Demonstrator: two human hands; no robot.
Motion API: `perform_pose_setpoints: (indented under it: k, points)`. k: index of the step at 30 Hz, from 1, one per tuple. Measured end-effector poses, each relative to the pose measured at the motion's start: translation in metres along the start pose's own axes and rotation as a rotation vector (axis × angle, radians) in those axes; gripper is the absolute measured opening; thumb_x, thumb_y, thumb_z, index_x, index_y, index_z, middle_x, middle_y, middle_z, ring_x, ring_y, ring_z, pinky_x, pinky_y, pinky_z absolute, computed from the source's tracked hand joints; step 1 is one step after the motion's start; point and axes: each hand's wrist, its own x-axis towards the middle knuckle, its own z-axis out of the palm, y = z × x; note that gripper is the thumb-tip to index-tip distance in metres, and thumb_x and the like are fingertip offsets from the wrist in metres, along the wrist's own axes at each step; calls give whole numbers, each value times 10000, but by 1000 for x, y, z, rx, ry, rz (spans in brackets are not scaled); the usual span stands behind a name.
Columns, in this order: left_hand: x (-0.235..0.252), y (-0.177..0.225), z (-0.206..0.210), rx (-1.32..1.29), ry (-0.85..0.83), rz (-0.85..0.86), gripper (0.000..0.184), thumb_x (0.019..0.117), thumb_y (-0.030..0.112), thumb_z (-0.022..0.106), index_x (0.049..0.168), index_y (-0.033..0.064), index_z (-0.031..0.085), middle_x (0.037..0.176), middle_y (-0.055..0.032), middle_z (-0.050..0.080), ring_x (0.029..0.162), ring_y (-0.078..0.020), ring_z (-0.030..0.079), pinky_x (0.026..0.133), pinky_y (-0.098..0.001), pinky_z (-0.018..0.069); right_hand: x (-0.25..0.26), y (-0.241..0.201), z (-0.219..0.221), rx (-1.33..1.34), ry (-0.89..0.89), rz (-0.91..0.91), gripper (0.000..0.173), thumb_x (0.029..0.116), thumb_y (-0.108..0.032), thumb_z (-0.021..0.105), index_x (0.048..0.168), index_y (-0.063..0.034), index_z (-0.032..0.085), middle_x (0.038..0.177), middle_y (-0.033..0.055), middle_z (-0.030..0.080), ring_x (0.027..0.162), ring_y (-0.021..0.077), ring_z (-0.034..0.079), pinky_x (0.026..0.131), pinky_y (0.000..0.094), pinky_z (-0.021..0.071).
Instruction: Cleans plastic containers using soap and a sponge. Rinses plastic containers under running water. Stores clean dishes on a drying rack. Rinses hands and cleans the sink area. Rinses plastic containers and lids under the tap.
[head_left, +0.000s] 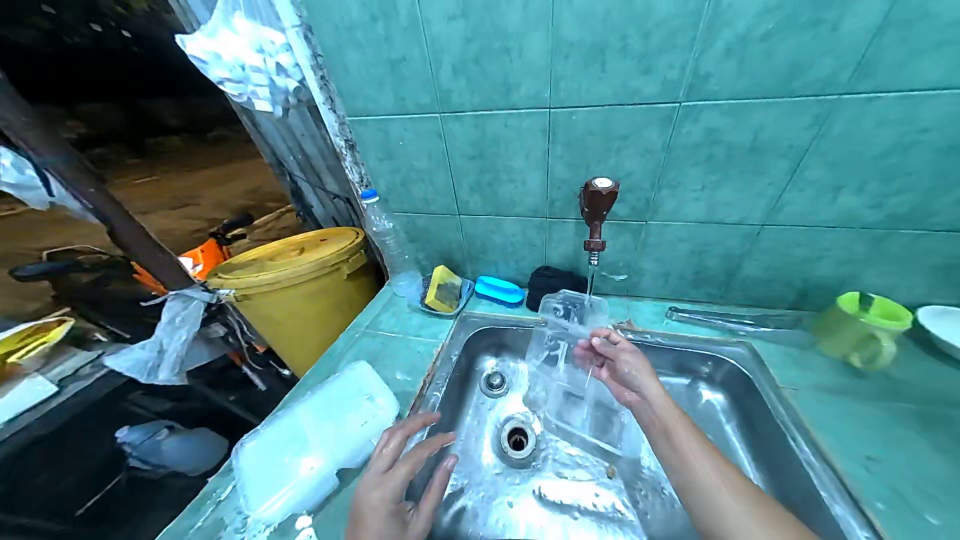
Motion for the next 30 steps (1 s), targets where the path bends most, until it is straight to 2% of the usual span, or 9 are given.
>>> perform_pose_setpoints:
  k: [4,9,12,15,17,19,22,27,30]
  points:
    - [-7,-2,0,-1,-13,-30,217,963,258,691,1070,98,790,1242,-179,685,1235,-240,605,1064,-348,483,-2,-3,-1,143,62,51,132,1076,-6,421,1151,2,529,869,136,693,777,234,724,754,373,616]
    - [-12,-3,2,-14,-27,-42,225,965,264,690,1079,97,790,1233,-169,692,1211,-222,621,1047,-335,496,0,-10,-12,107,140,-86,163,1086,-35,417,1202,-22,532,949,134,711,833,230,730,767,378,606]
    - [-14,-2,3,-17,-29,-51,228,963,258,689,1077,89,792,1230,-170,695,1187,-227,634,1031,-335,507,-9,-1,-20,-516,-80,-422,196,1028,51,493,1151,85,642,1035,159,720,952,219,722,900,374,596]
    - [-14,-1,5,-24,-28,-57,228,965,254,688,1086,90,791,1235,-169,694,1189,-230,633,1032,-342,506,-17,-1,-22,-1375,-315,-863,292,954,53,539,1102,-50,769,1085,130,759,1074,282,715,1046,496,508]
    - [-15,0,5,-27,-30,-55,227,963,251,688,1080,87,791,1230,-174,695,1187,-227,633,1028,-335,505,-14,3,-24,-1573,-341,-1018,290,901,87,598,1051,-84,778,1034,123,763,1050,305,726,1083,592,456]
    - [-16,1,4,-40,-36,-52,228,962,247,689,1073,76,790,1222,-182,694,1183,-222,628,1028,-325,500,-16,9,-23,-1608,-365,-998,311,897,111,583,1071,-64,772,1032,150,760,1054,333,722,1093,605,439]
    - [-16,2,2,-56,-65,-58,224,965,226,692,1079,56,783,1224,-205,688,1187,-244,629,1035,-346,500,-28,11,-16,-1590,-568,-930,321,925,108,547,1114,-58,747,1091,172,745,1104,356,701,1076,566,467]
    - [-22,4,-1,-61,-128,-80,245,969,206,681,1074,6,774,1203,-246,687,1165,-303,635,1033,-395,497,-25,2,-20,-1662,-408,-469,391,983,62,455,1267,-55,697,1202,224,700,1199,409,631,1089,572,428]
    - [-20,2,6,-60,-156,-77,241,965,207,686,1077,15,777,1200,-244,690,1152,-331,643,1032,-444,497,-30,-4,-23,-1665,-512,-449,374,992,47,449,1250,-59,699,1174,223,709,1150,412,659,1030,602,467]
